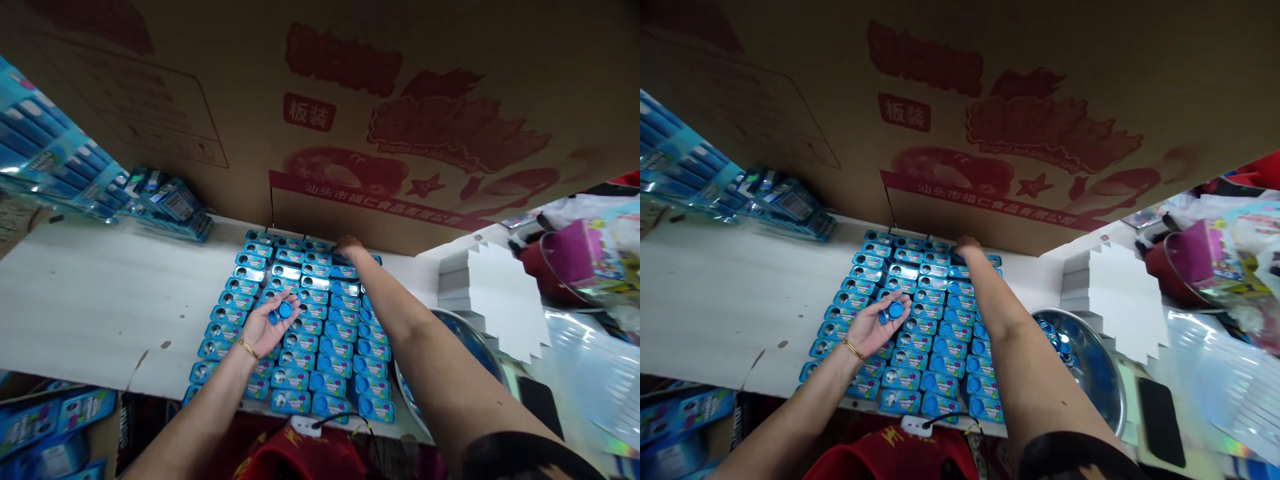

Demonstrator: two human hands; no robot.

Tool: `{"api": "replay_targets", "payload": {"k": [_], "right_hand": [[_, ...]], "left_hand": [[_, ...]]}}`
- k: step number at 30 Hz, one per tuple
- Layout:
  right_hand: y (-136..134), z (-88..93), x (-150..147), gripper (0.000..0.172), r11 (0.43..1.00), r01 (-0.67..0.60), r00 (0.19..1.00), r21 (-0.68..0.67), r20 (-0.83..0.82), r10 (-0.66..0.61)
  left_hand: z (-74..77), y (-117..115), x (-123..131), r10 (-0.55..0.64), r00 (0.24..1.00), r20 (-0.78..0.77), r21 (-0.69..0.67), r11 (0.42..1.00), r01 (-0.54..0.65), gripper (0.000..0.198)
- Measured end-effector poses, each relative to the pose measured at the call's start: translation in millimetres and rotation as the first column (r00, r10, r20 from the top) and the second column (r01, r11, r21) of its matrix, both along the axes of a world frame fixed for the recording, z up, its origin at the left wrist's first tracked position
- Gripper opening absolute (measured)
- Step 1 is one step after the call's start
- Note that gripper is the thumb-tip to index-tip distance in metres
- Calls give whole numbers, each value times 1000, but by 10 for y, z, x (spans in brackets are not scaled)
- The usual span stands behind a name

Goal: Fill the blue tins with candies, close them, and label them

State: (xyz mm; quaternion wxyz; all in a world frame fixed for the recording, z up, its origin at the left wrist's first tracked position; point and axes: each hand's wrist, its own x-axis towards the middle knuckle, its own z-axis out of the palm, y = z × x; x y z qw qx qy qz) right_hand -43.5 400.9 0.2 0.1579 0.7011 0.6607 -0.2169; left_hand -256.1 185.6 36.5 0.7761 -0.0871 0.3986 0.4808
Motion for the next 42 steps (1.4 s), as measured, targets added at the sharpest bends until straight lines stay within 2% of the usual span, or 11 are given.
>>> {"api": "replay_targets", "payload": {"k": [3,7,10,14,18,21,24,31,37,39,42], "right_hand": [[-162,131,8,34,998,21,999,65,-26,-19],[-778,298,-264,29,961,-30,985,275,-157,76],[-1348,298,-580,24,881,-234,763,410,-485,428],[-1717,195,-809,27,881,-197,618,429,-643,452],[-1459,170,-717,24,934,-15,570,357,-765,301],[-1002,224,-616,24,929,81,738,360,-648,187],[-526,261,-624,27,945,34,933,326,-350,87],[88,107,-853,34,1000,7,997,28,-72,-5],[232,79,-825,31,999,1,999,-37,-46,-3],[119,135,-822,37,1000,-3,1000,-14,-30,3],[-331,228,-867,35,976,-44,987,215,-139,75]], "left_hand": [[-13,32,-34,-1,1000,21,15,1000,1,29],[-99,103,-72,15,1000,28,15,1000,-16,24],[-157,152,-40,50,998,37,33,998,-51,18],[-182,172,32,93,993,78,45,994,-97,17],[-180,158,-16,111,992,65,-7,994,-111,17],[-166,116,-121,111,993,50,-27,994,-110,16],[-138,32,-223,131,991,21,-20,991,-130,17],[-91,-130,-369,163,987,-13,-56,985,-163,21],[-34,-90,-424,126,992,2,-19,992,-126,21],[-39,-58,-433,125,992,2,-13,992,-125,20],[-99,1,-440,130,991,10,-2,992,-130,20]]}}
